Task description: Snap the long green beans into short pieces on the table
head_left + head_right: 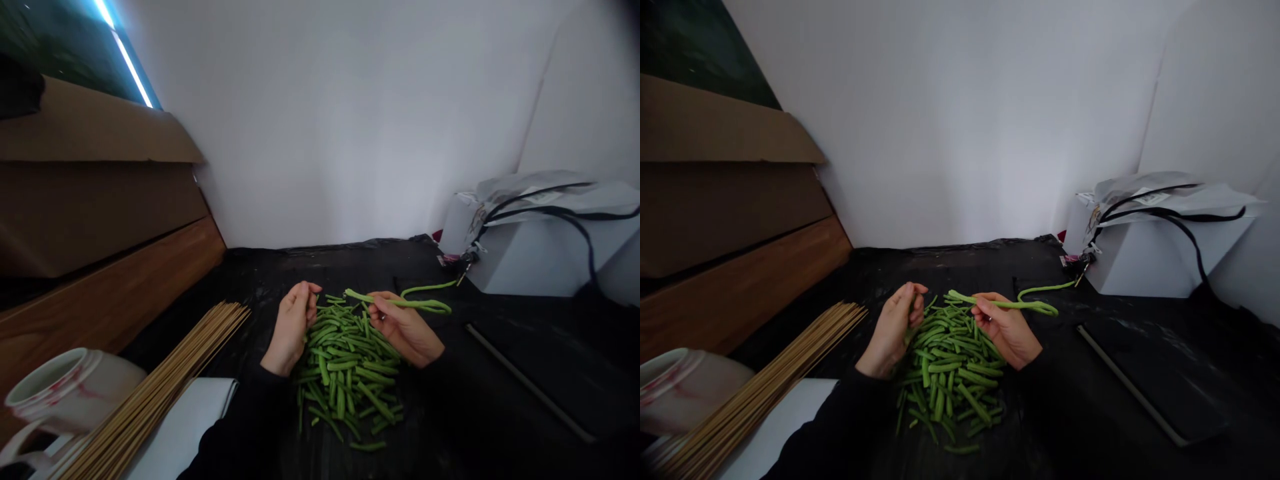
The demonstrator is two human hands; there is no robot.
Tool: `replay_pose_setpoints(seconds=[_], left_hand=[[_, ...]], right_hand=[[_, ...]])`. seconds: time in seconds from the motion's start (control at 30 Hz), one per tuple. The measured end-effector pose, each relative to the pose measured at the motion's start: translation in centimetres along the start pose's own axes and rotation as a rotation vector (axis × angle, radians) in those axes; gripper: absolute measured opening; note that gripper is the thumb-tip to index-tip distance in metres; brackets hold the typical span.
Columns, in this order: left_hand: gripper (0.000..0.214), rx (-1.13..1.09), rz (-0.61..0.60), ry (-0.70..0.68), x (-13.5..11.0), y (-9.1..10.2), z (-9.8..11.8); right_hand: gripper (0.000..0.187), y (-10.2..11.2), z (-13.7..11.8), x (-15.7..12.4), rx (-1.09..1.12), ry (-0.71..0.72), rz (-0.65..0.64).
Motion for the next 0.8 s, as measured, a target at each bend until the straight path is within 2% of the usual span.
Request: replay_pose_setpoints(seconds=[0.13,0.23,0.33,0.6,0.8], left_hand=[[0.035,0.634,-0.097,-0.056,-0.5,-1.2,0.5],[0.034,0.875,-0.175,-0.145,-0.9,-2.3,0.9],[0.027,0.919,-0.169,-0.239,-1.1,-2.6,1.6],[0.009,0.893,-0.141,-0.363,-1.5,-3.2,2.6],[0.007,0.94,-0.199,-0.419,-1.9,-4.0,2.7]], right_hand=[[0.019,-0.1,0.0,0.0,-0.001,-0.007,-0.003],[0.02,-0.1,0.0,0.0,0.0,-0.004,0.001],[0.02,-0.1,0.0,0.0,-0.009,-0.001,-0.009],[0.019,-0.6,0.4,-0.1,-0.021,-0.04,-0.076],[0.021,-0.4,0.4,-0.1,0.025,-0.048,-0.059]])
Point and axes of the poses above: each hand's wrist, its own x-axis towards the middle knuckle, its own y-axis out of the back of the hand, z = x × y, the point moved 6 cm from there along x, towards the middle knuckle, and after that the axes turned 15 degrees about -z, right-handed, at the moved point
